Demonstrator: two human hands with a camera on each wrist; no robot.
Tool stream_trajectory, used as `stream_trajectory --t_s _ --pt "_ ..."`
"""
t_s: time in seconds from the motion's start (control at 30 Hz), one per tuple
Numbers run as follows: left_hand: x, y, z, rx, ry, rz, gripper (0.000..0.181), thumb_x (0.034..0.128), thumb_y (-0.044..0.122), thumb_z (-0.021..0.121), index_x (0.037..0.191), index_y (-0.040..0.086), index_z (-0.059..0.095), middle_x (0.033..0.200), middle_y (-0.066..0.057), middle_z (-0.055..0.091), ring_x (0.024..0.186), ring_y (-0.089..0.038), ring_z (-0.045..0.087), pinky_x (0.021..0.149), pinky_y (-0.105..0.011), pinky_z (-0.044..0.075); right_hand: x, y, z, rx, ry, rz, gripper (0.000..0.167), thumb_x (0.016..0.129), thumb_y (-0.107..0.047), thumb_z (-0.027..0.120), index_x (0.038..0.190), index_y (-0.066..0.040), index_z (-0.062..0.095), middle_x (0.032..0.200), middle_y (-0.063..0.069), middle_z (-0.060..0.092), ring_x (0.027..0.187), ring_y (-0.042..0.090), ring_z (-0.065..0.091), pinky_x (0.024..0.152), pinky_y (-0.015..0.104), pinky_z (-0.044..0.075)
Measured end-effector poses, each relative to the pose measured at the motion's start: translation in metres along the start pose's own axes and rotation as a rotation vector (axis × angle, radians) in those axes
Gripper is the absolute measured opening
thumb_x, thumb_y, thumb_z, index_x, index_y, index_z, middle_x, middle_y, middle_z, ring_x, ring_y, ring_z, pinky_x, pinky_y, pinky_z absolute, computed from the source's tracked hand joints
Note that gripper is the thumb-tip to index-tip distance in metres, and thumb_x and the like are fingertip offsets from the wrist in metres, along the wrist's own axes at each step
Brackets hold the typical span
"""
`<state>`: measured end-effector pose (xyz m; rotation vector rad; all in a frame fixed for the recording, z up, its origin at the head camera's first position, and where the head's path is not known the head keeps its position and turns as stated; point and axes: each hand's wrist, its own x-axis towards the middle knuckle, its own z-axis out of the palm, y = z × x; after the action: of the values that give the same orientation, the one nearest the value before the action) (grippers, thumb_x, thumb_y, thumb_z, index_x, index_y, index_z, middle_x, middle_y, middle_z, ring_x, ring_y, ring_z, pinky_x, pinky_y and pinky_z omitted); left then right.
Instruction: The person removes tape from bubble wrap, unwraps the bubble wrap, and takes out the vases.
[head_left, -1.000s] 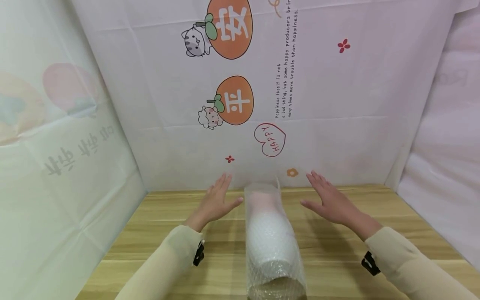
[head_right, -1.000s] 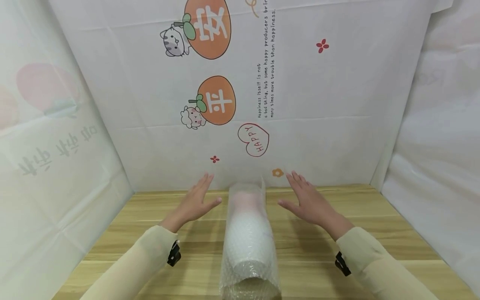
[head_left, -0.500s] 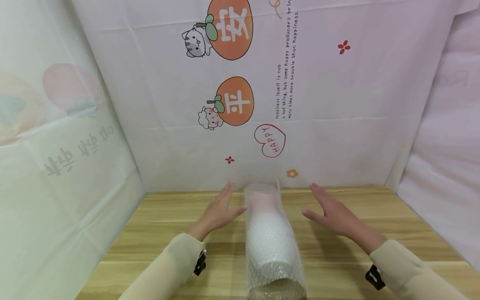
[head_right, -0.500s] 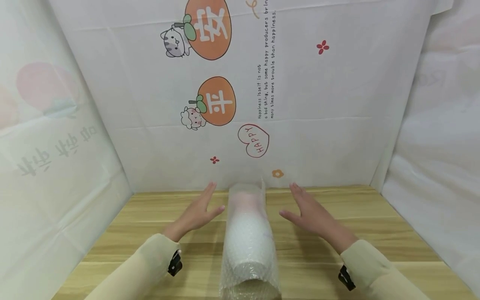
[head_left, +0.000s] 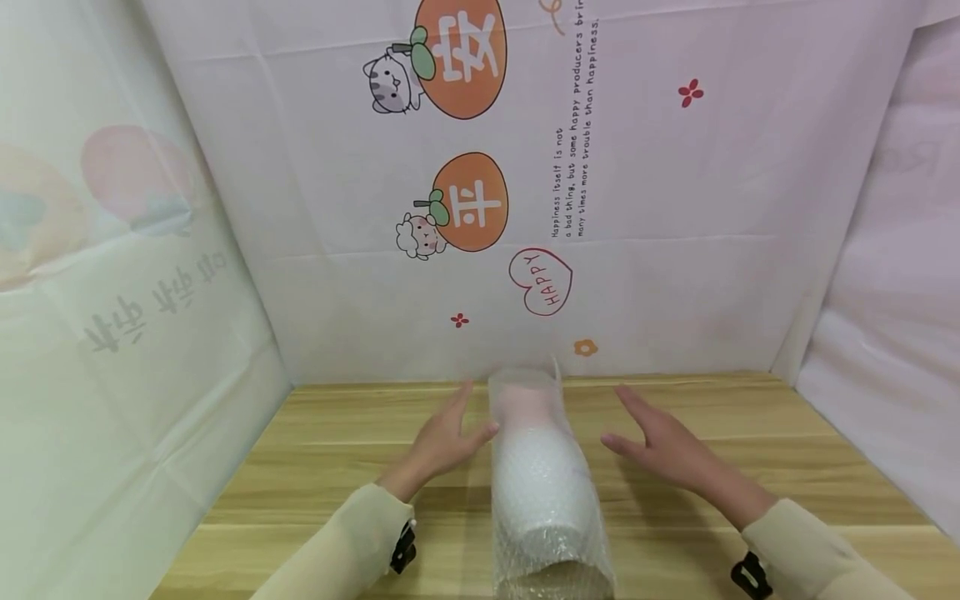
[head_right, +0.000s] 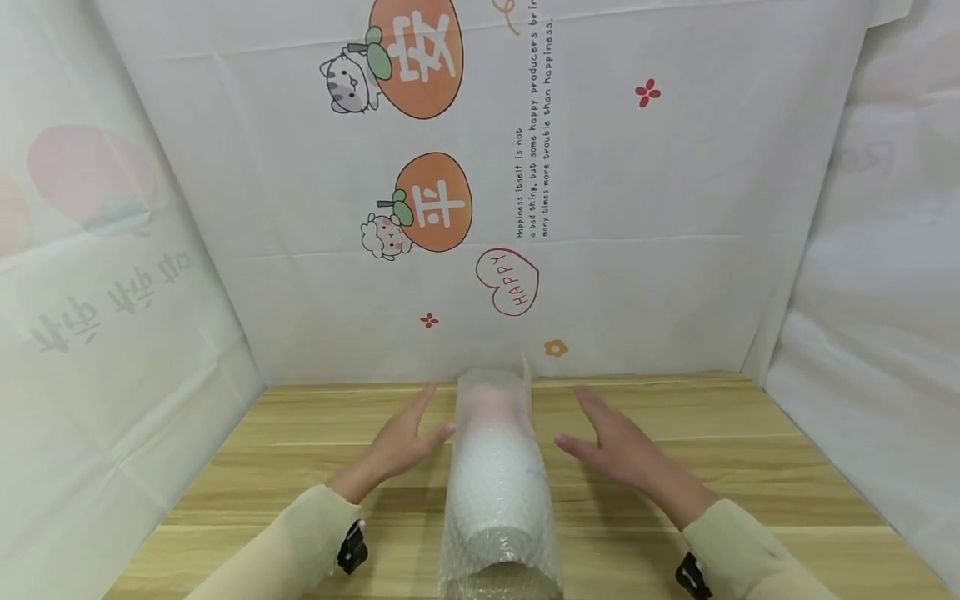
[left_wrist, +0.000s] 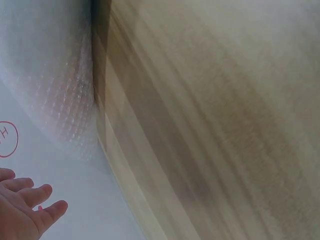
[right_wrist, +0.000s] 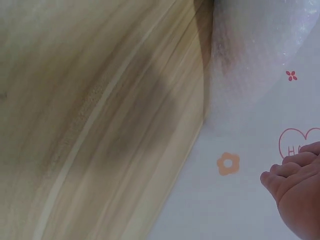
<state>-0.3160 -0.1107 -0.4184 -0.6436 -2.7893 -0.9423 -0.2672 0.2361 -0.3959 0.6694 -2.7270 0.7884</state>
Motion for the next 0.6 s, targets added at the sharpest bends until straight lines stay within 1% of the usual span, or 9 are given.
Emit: stream_trajectory --t_s 0.07,0.17,0.3,0.53,0.6 --pt "-0.001 0.000 0.002 -0.011 0.001 -0.012 0.088 0.0917 0.062 0.051 0.155 0.009 0.021 0.157 -0.010 0.024 0.141 -0.031 0.026 0.111 -0.049 0.024 -0.001 0.000 0.001 0.015 0.006 -0.004 0.083 0.094 -0.041 0.063 0.148 0.009 0.026 0.150 0.030 0.028 0.134 0.047 0.030 0.105 0.060 0.028" --pt "-0.003 -0.001 0.006 -0.026 0.009 -0.013 0.087 0.0915 0.063 0.050 0.154 0.008 0.025 0.156 -0.012 0.027 0.140 -0.032 0.027 0.111 -0.049 0.024 -0.004 -0.001 0.003 0.036 0.012 -0.007 0.080 0.094 -0.039 0.063 0.147 0.010 0.028 0.149 0.031 0.029 0.133 0.048 0.031 0.105 0.059 0.028" --pt "-0.005 -0.001 0.009 -0.061 0.013 0.002 0.088 0.0908 0.064 0.050 0.152 0.004 0.029 0.153 -0.017 0.031 0.139 -0.035 0.030 0.110 -0.049 0.026 -0.008 -0.003 0.007 0.055 0.010 0.001 0.077 0.095 -0.038 0.062 0.146 0.010 0.031 0.148 0.031 0.031 0.131 0.048 0.034 0.104 0.059 0.030" --pt "-0.008 0.002 0.015 -0.131 -0.011 -0.007 0.089 0.0903 0.062 0.054 0.151 0.001 0.030 0.152 -0.019 0.032 0.138 -0.035 0.031 0.110 -0.049 0.027 -0.014 -0.009 0.014 0.089 0.002 0.014 0.072 0.095 -0.034 0.063 0.145 0.010 0.035 0.145 0.029 0.037 0.127 0.047 0.041 0.101 0.058 0.035" --pt "-0.008 0.003 0.017 -0.152 -0.009 -0.004 0.090 0.0910 0.061 0.054 0.150 -0.002 0.029 0.151 -0.021 0.033 0.135 -0.038 0.035 0.109 -0.049 0.029 -0.016 -0.011 0.015 0.098 -0.004 0.020 0.071 0.095 -0.034 0.062 0.145 0.009 0.035 0.144 0.029 0.039 0.126 0.048 0.042 0.100 0.058 0.036"
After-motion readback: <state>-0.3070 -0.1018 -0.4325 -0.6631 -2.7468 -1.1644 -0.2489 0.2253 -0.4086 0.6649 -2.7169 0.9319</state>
